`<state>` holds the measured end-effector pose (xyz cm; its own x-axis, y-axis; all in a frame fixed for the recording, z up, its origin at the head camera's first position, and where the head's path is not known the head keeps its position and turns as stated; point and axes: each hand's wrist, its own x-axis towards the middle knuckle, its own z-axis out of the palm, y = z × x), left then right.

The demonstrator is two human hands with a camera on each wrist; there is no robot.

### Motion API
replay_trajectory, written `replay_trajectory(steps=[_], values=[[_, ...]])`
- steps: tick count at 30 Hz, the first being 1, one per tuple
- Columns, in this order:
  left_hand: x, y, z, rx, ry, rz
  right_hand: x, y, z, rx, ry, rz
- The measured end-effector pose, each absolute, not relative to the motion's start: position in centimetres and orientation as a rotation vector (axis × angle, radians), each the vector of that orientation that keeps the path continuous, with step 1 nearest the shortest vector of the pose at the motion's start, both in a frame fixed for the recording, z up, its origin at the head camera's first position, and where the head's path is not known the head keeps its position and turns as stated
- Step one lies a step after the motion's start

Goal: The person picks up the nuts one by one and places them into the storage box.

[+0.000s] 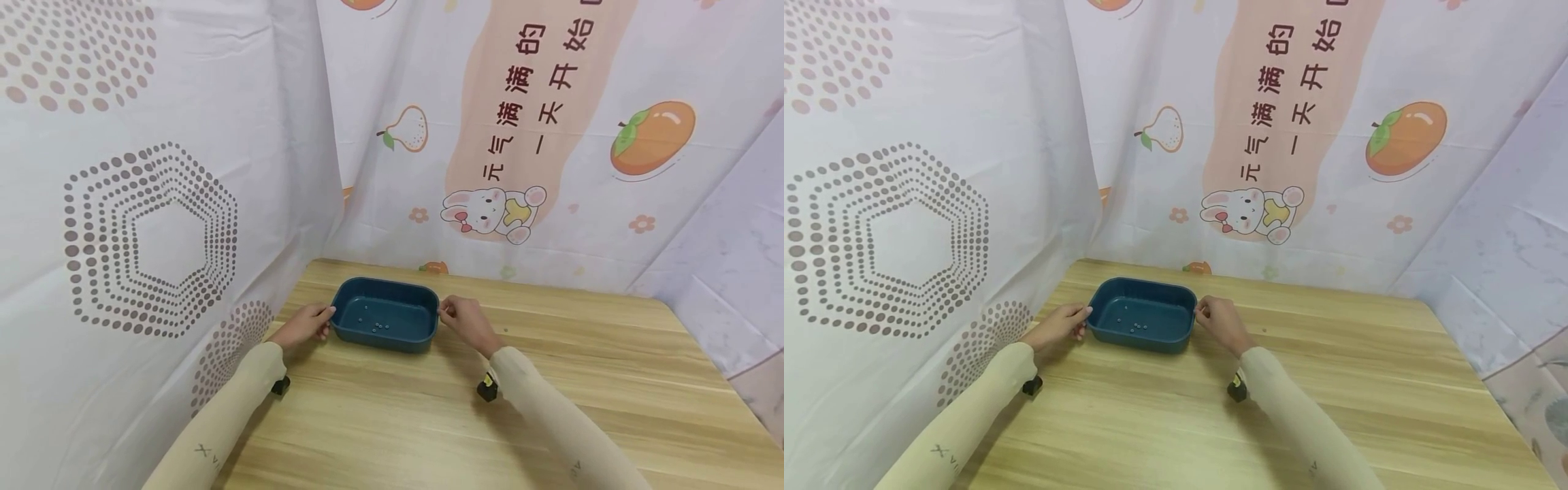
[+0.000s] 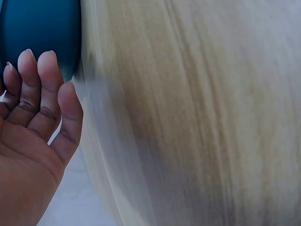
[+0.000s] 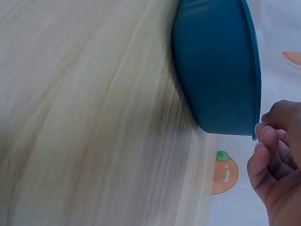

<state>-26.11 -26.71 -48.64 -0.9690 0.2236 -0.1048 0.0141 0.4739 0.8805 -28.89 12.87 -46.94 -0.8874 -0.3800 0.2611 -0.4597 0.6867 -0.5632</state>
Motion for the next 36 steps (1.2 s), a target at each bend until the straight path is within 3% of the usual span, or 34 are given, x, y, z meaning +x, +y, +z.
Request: replay_trajectory(steps=[36], values=[[-26.3, -26.9, -49.0, 0.226, 2.490, 1.524, -28.8, 11.8, -47.4, 0.637, -2.735, 1.013]])
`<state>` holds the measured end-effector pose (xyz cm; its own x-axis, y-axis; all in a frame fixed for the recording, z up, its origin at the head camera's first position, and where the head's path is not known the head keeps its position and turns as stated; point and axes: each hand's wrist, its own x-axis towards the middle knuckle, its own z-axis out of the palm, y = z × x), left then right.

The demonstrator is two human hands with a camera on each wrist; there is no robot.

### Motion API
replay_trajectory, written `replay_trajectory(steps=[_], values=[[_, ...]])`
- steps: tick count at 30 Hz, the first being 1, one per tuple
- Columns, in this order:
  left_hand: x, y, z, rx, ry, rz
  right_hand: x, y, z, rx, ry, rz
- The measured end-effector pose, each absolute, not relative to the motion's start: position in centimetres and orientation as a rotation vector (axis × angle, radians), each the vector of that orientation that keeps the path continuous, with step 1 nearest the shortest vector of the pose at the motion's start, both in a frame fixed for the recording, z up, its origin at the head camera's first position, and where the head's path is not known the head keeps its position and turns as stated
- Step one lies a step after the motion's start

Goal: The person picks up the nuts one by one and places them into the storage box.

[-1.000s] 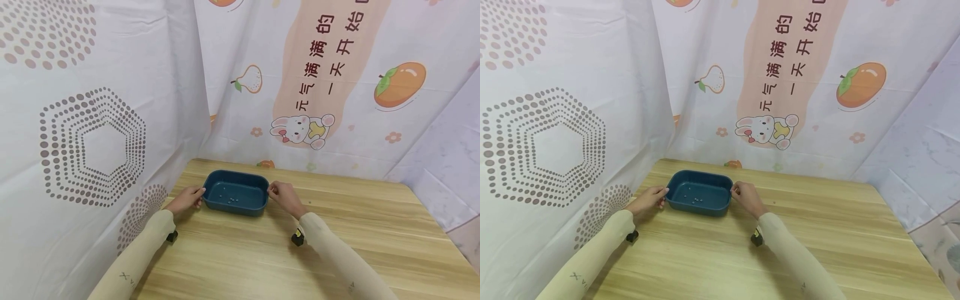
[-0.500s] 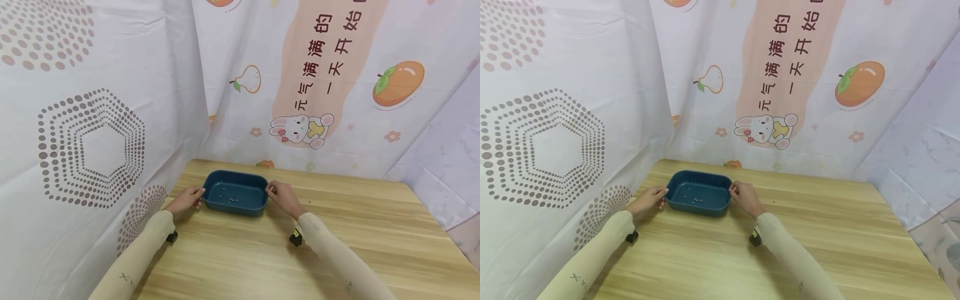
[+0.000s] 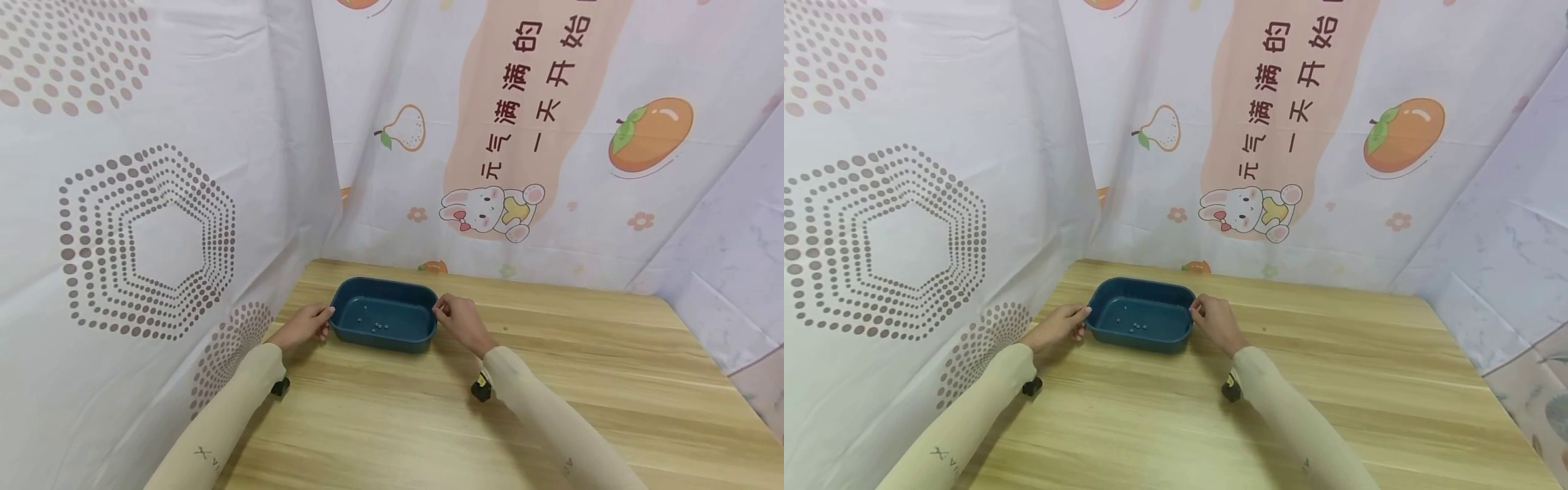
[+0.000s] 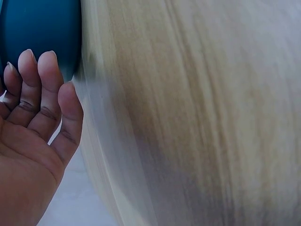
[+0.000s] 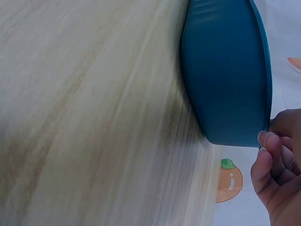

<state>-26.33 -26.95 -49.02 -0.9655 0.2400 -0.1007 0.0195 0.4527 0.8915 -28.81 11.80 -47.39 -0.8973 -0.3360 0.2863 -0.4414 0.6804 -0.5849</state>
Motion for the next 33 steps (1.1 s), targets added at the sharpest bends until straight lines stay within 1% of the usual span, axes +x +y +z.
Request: replay_trajectory(steps=[16, 33], values=[[-26.1, -26.8, -48.8, 0.211, 2.512, 1.513, -28.7, 12.2, -47.1, 0.661, -2.739, 0.989], [-26.3, -26.9, -49.1, 0.212, 2.486, 1.547, -28.6, 16.0, -47.4, 0.614, -2.791, 0.941]])
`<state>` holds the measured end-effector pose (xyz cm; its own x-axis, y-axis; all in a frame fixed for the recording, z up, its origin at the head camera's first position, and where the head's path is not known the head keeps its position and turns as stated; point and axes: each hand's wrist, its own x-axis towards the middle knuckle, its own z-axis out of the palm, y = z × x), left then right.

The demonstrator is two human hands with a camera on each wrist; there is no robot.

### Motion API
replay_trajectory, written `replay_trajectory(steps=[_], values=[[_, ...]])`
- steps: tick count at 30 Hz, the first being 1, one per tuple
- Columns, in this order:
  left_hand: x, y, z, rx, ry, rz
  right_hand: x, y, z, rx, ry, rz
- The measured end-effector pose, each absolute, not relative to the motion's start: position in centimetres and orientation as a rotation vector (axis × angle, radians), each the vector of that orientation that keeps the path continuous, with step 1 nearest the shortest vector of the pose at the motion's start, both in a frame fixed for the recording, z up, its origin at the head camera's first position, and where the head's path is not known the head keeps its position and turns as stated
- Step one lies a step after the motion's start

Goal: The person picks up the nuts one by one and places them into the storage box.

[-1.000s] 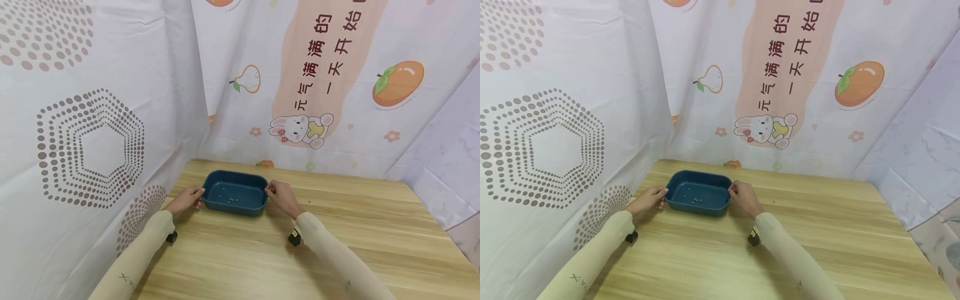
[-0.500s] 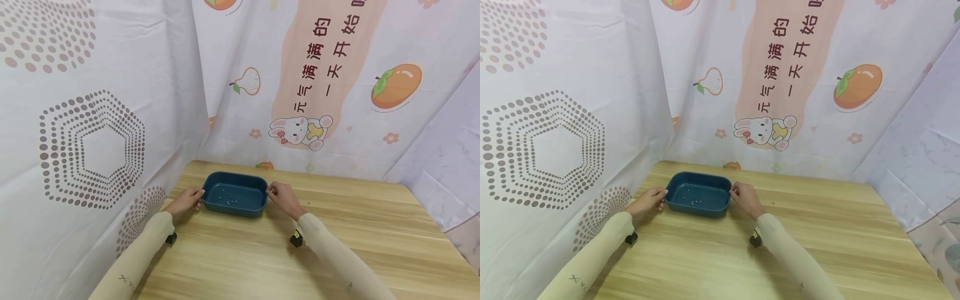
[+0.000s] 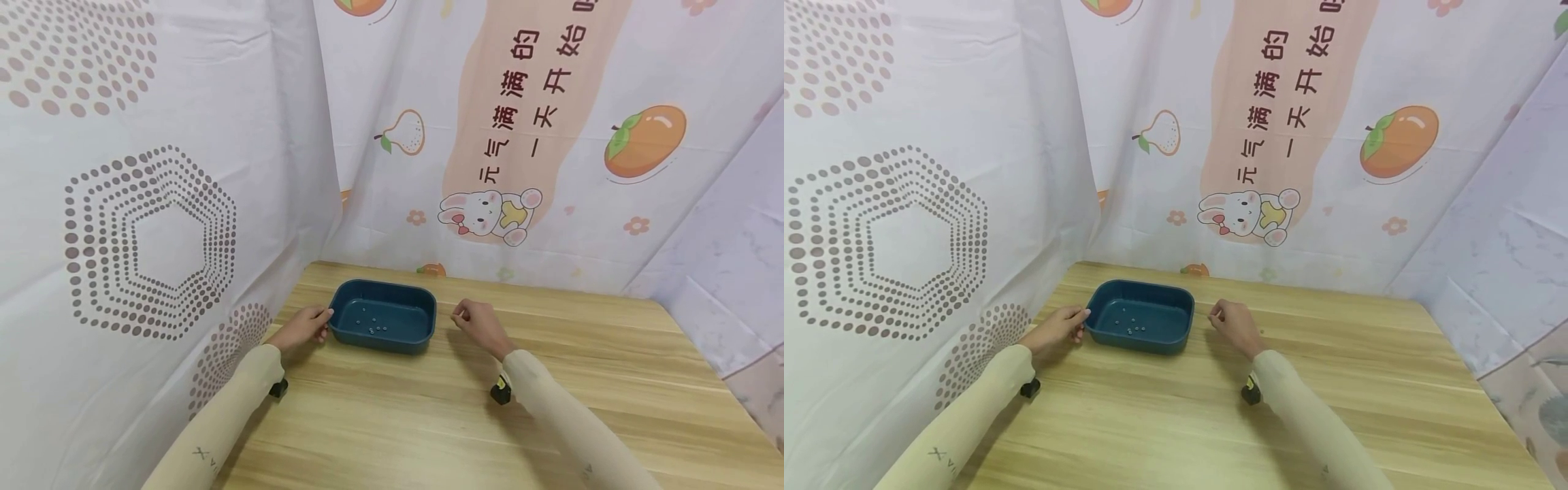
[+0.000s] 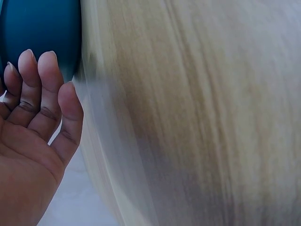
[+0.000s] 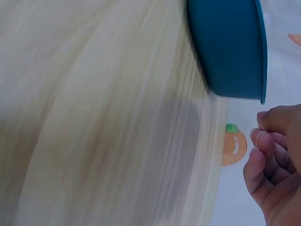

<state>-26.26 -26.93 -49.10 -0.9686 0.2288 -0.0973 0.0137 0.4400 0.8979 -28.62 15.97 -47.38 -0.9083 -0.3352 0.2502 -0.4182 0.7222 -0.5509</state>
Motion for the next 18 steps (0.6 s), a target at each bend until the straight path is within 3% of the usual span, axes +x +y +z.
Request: replay_trajectory(steps=[18], values=[[-26.1, -26.8, -48.7, 0.209, 2.502, 1.505, -28.6, 21.7, -49.1, 0.532, -2.856, 0.848]])
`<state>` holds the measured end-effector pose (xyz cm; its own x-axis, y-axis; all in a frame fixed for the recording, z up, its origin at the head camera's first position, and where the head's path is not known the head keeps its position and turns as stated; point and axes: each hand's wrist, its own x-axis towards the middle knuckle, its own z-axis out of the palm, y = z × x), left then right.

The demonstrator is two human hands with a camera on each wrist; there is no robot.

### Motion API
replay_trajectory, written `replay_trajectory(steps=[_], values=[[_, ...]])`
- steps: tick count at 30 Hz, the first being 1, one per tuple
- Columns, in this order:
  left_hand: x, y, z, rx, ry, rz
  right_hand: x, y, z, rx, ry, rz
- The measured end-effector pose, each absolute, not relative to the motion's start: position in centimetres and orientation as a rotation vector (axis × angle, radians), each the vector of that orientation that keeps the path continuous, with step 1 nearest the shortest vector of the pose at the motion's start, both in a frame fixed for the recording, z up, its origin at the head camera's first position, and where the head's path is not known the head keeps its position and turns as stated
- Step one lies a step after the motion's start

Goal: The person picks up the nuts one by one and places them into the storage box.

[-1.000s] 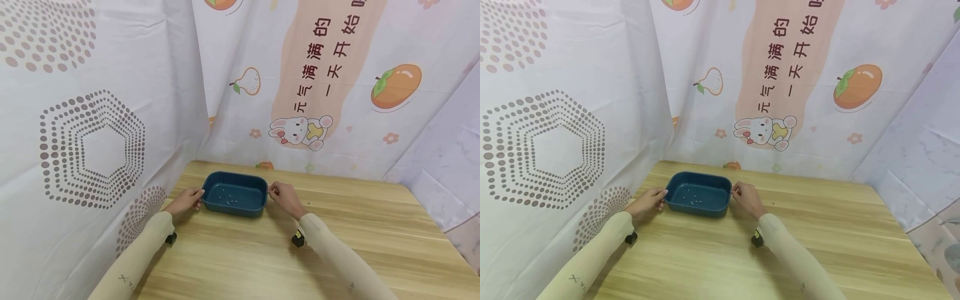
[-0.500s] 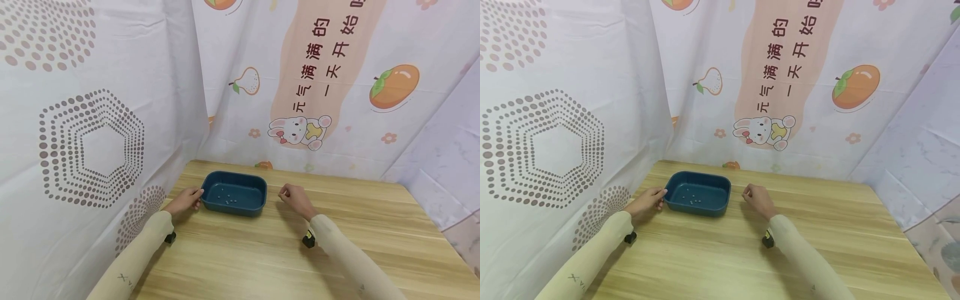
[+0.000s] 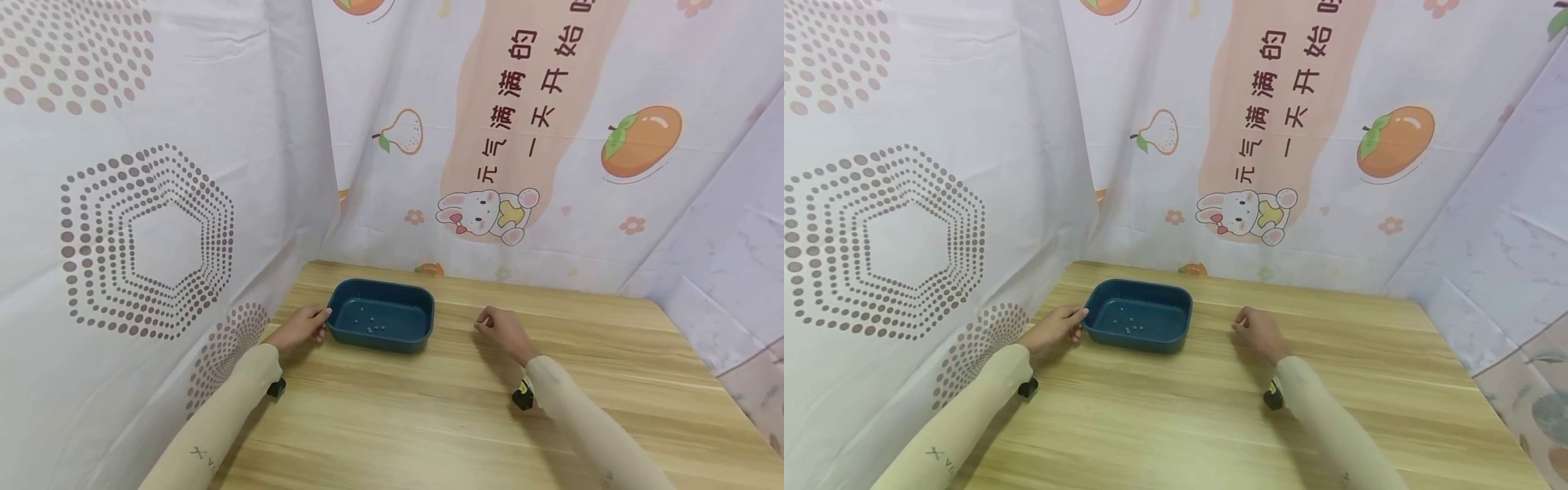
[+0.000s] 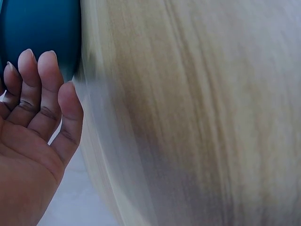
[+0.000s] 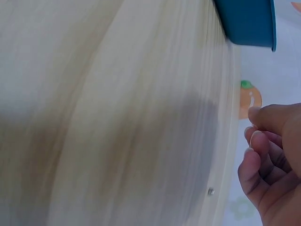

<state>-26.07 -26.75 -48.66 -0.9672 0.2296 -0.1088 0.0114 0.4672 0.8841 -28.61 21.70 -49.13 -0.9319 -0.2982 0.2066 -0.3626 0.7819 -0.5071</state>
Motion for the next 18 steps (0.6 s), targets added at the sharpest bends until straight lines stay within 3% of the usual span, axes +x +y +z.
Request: replay_trajectory(steps=[18], values=[[-25.8, -26.7, -48.7, 0.209, 2.510, 1.514, -27.4, 26.2, -49.9, 0.428, -2.903, 0.846]])
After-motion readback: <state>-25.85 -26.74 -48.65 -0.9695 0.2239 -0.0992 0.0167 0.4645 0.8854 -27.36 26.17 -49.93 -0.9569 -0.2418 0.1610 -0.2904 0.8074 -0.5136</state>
